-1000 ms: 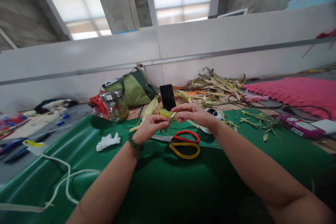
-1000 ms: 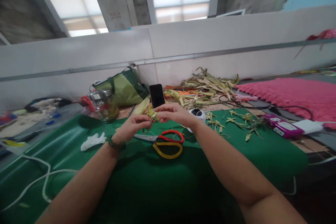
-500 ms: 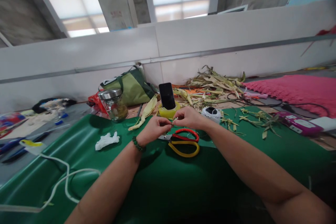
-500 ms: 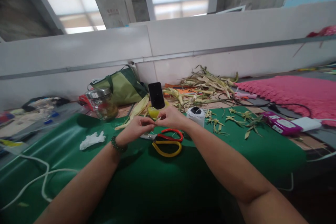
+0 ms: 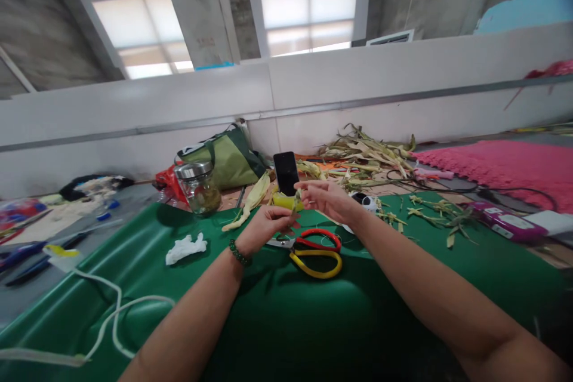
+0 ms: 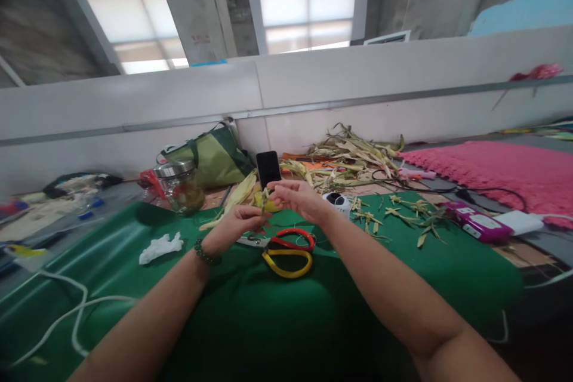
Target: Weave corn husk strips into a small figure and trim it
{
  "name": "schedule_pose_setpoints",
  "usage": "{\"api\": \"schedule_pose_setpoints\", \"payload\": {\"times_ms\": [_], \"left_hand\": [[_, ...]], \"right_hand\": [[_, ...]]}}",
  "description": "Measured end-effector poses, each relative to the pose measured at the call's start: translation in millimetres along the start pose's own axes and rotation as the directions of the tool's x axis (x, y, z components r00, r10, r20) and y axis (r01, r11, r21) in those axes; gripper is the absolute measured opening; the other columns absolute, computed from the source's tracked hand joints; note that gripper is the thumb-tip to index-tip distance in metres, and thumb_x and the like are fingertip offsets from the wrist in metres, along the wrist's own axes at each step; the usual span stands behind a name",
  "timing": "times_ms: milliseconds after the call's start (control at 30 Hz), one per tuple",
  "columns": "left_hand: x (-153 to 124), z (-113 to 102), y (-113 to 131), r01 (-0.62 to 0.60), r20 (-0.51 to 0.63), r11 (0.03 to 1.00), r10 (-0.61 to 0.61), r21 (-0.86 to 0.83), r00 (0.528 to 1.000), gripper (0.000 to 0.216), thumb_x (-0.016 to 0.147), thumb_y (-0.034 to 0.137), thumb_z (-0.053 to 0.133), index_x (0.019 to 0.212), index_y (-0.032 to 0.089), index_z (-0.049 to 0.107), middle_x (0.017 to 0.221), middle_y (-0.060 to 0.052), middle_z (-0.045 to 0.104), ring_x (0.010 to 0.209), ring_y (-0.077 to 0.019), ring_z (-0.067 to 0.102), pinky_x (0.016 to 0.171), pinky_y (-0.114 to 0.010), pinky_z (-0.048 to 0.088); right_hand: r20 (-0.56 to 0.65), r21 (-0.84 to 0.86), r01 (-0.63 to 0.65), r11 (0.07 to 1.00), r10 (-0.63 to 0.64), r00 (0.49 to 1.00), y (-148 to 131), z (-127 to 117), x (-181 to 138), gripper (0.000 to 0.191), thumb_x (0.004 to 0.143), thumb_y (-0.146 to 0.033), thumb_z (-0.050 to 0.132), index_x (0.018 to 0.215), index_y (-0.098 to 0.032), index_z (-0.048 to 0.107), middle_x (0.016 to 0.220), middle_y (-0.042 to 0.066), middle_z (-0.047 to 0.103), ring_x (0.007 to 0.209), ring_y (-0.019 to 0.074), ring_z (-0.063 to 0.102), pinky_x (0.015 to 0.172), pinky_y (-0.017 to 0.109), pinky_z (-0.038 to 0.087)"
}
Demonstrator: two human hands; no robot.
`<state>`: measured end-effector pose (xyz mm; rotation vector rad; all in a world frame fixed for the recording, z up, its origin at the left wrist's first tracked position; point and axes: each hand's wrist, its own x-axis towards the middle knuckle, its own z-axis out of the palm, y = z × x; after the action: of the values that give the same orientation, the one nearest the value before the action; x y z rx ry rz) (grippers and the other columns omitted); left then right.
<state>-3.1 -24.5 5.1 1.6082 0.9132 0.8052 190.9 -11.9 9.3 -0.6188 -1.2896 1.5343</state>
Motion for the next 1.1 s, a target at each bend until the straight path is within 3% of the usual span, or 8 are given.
{"api": "schedule_pose_setpoints", "payload": {"times_ms": [200, 333, 433, 567, 733, 867, 1000, 1100], "left_hand": [[3, 4, -5, -0.022, 0.020, 0.998, 0.023, -0.050, 1.000, 0.032, 0.061, 0.040, 0.081, 0.074, 0.011, 0.074, 0.062, -0.003, 0.068, 0.054, -0.0108, 0.057, 0.058, -0.023, 0.045], [0, 4, -1, 0.075, 0.045, 0.949, -0.064, -0.307, 0.997, 0.034, 0.054, 0.038, 0.086, 0.069, 0.012, 0.071, 0.063, -0.002, 0.068, 0.058, -0.0111, 0.060, 0.059, -0.022, 0.048], [-2, 4, 3, 0.103, 0.035, 0.899, -0.098, -0.425, 0.995, 0.034, 0.049, 0.033, 0.089, 0.069, 0.013, 0.070, 0.063, -0.001, 0.067, 0.060, -0.0101, 0.061, 0.059, -0.020, 0.049], [-3, 2, 6, 0.143, 0.057, 0.892, -0.131, -0.429, 0.990, 0.039, 0.046, 0.029, 0.090, 0.076, 0.012, 0.072, 0.067, -0.002, 0.069, 0.059, -0.0099, 0.061, 0.057, -0.019, 0.049], [-1, 2, 2, 0.176, 0.086, 0.917, -0.155, -0.357, 0.984, 0.032, 0.053, 0.034, 0.086, 0.070, 0.013, 0.070, 0.059, -0.001, 0.064, 0.053, -0.0091, 0.058, 0.056, -0.020, 0.048], [-3, 5, 1, 0.203, 0.175, 0.938, -0.157, -0.282, 0.972, 0.033, 0.052, 0.036, 0.086, 0.068, 0.013, 0.068, 0.055, 0.001, 0.061, 0.050, -0.0106, 0.058, 0.056, -0.024, 0.049], [-6, 0, 5, 0.134, 0.341, 0.989, -0.107, -0.057, 0.934, 0.028, 0.060, 0.029, 0.083, 0.080, 0.012, 0.072, 0.071, -0.005, 0.071, 0.068, -0.0159, 0.065, 0.070, -0.028, 0.051], [-7, -10, 8, -0.005, 0.198, 1.000, 0.009, -0.020, 0.980, 0.033, 0.056, 0.021, 0.083, 0.088, 0.015, 0.074, 0.088, -0.006, 0.073, 0.087, -0.0187, 0.065, 0.082, -0.028, 0.048]], "right_hand": [[0.014, -0.275, 0.047, 0.960, -0.045, 0.999, 15, 14, -1, 0.022, 0.064, -0.034, 0.078, 0.072, -0.015, 0.070, 0.056, -0.004, 0.058, 0.053, 0.0067, 0.049, 0.053, 0.021, 0.040], [0.074, -0.359, 0.139, 0.923, -0.120, 0.990, 11, 8, -1, 0.023, 0.067, -0.026, 0.074, 0.087, -0.016, 0.072, 0.072, -0.001, 0.066, 0.062, 0.0094, 0.055, 0.060, 0.024, 0.045], [0.214, -0.416, 0.285, 0.864, -0.212, 0.954, 8, 4, -2, 0.024, 0.071, -0.026, 0.073, 0.094, -0.017, 0.074, 0.087, 0.004, 0.068, 0.078, 0.0136, 0.060, 0.072, 0.027, 0.048], [0.373, -0.516, 0.476, 0.712, -0.314, 0.873, 5, 7, -6, 0.022, 0.076, -0.022, 0.068, 0.097, -0.019, 0.074, 0.089, 0.005, 0.065, 0.087, 0.0161, 0.059, 0.077, 0.029, 0.049], [0.433, -0.606, 0.536, 0.587, -0.322, 0.842, 4, 10, -12, 0.025, 0.073, -0.013, 0.065, 0.095, -0.020, 0.075, 0.096, 0.006, 0.060, 0.092, 0.0172, 0.059, 0.082, 0.032, 0.049], [0.379, -0.587, 0.500, 0.636, -0.331, 0.864, 6, 10, -9, 0.009, 0.074, -0.026, 0.071, 0.077, -0.018, 0.075, 0.087, 0.005, 0.060, 0.083, 0.0154, 0.059, 0.078, 0.030, 0.048], [0.206, -0.544, 0.319, 0.776, -0.245, 0.947, 7, 10, -5, 0.031, 0.073, -0.046, 0.072, 0.068, -0.015, 0.070, 0.066, 0.001, 0.057, 0.063, 0.0114, 0.051, 0.057, 0.024, 0.042], [0.162, -0.520, 0.236, 0.821, -0.177, 0.971, 5, 9, -6, 0.037, 0.070, -0.051, 0.072, 0.067, -0.013, 0.068, 0.059, -0.001, 0.053, 0.056, 0.0088, 0.044, 0.051, 0.022, 0.035]]}}
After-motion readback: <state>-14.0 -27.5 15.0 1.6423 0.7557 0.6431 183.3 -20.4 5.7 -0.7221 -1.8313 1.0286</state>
